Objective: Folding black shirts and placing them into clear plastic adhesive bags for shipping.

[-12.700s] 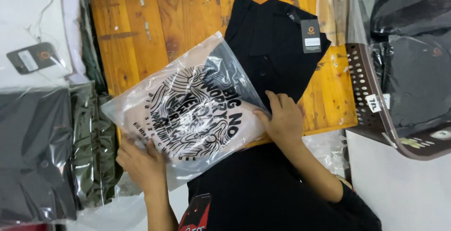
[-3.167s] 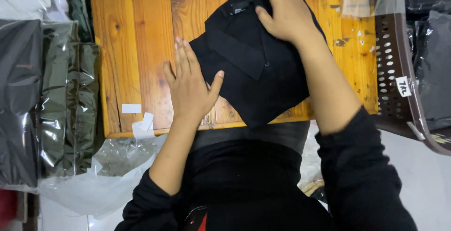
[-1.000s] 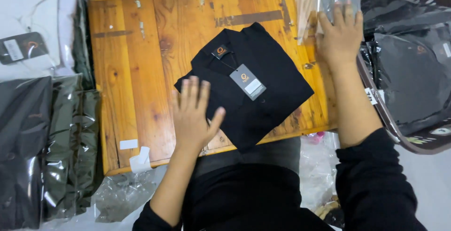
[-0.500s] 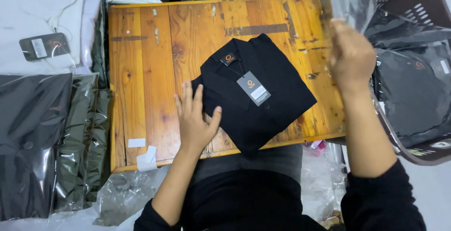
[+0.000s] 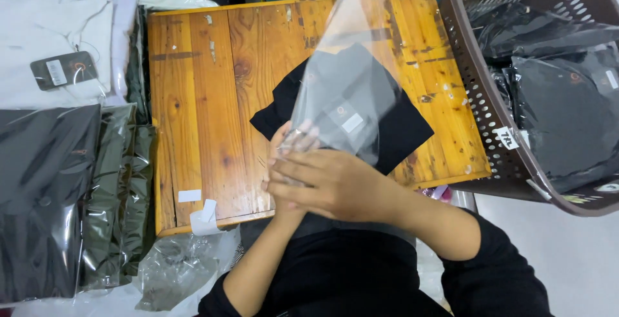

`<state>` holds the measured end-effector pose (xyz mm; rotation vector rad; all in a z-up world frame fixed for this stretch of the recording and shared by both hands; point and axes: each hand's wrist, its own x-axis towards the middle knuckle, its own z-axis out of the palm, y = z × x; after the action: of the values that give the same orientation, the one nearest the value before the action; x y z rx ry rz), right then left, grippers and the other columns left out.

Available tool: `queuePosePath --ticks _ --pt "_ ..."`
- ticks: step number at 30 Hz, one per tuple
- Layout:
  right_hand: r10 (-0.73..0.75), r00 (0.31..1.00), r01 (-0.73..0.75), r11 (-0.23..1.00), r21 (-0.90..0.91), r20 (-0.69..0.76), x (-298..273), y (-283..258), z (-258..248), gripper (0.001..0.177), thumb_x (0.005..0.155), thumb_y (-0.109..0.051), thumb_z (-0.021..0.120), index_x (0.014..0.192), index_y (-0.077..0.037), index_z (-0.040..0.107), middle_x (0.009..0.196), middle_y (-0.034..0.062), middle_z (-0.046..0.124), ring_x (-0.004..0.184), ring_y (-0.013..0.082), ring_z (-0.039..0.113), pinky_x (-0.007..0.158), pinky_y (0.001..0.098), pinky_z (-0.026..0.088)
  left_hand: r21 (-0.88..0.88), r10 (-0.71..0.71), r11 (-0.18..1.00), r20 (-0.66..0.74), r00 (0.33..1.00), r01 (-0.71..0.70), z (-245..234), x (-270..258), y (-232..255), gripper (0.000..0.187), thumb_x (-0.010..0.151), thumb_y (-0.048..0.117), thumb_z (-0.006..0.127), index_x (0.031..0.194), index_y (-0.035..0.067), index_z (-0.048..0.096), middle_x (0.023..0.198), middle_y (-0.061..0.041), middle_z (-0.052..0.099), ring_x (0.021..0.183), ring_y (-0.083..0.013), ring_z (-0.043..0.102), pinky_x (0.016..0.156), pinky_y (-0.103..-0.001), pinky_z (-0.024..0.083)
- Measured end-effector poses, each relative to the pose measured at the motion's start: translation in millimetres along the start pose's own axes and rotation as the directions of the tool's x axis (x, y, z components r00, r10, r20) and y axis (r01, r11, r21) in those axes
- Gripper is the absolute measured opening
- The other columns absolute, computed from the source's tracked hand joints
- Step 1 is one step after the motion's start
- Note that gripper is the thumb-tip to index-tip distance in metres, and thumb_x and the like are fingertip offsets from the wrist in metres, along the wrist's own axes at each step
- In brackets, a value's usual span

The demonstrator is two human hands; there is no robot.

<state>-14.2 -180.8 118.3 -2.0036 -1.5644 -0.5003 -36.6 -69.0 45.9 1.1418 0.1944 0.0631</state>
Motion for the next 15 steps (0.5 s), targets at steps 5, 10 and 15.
queuePosePath --ticks 5,10,15 --pt "0.069 0.99 -0.068 0.998 0.012 -0.125 -7.5 -2.2 -12.7 0.04 0.092 -0.037 0.075 0.123 -0.012 0.072 0.134 0.0211 0.065 0.13 0.0459 0.059 0.108 0.0553 0.047 -0.111 0.068 0.99 -0.138 0.988 -0.084 -46.5 12.8 -22.4 0.063 0.092 0.007 0.068 0.148 0.0 0.041 0.133 -0.024 0.063 0.117 -0.0353 0.067 0.099 -0.046 0.059" --pt "0.332 0.919 -0.354 0.933 -0.071 -0.213 -74.2 26.5 -21.9 0.06 0.081 -0.049 0.083 0.126 -0.011 0.072 0.14 0.0241 0.062 0.134 0.051 0.054 0.113 0.0583 0.041 -0.311 0.028 0.945 -0.221 0.975 -0.098 -70.5 11.9 -2.1 0.056 0.083 -0.009 0.071 0.136 -0.002 0.053 0.12 -0.024 0.07 0.101 -0.0387 0.074 0.084 -0.053 0.065" --pt "0.56 0.826 -0.562 0.814 -0.143 -0.061 -115.6 46.9 -4.7 0.057 0.081 -0.012 0.077 0.137 -0.014 0.067 0.146 0.0238 0.058 0.135 0.0477 0.053 0.112 0.0555 0.043 -0.122 0.047 0.99 -0.221 0.974 -0.076 -94.3 3.2 11.7 0.06 0.077 -0.01 0.077 0.134 0.001 0.062 0.119 -0.015 0.072 0.11 -0.0256 0.07 0.099 -0.042 0.057"
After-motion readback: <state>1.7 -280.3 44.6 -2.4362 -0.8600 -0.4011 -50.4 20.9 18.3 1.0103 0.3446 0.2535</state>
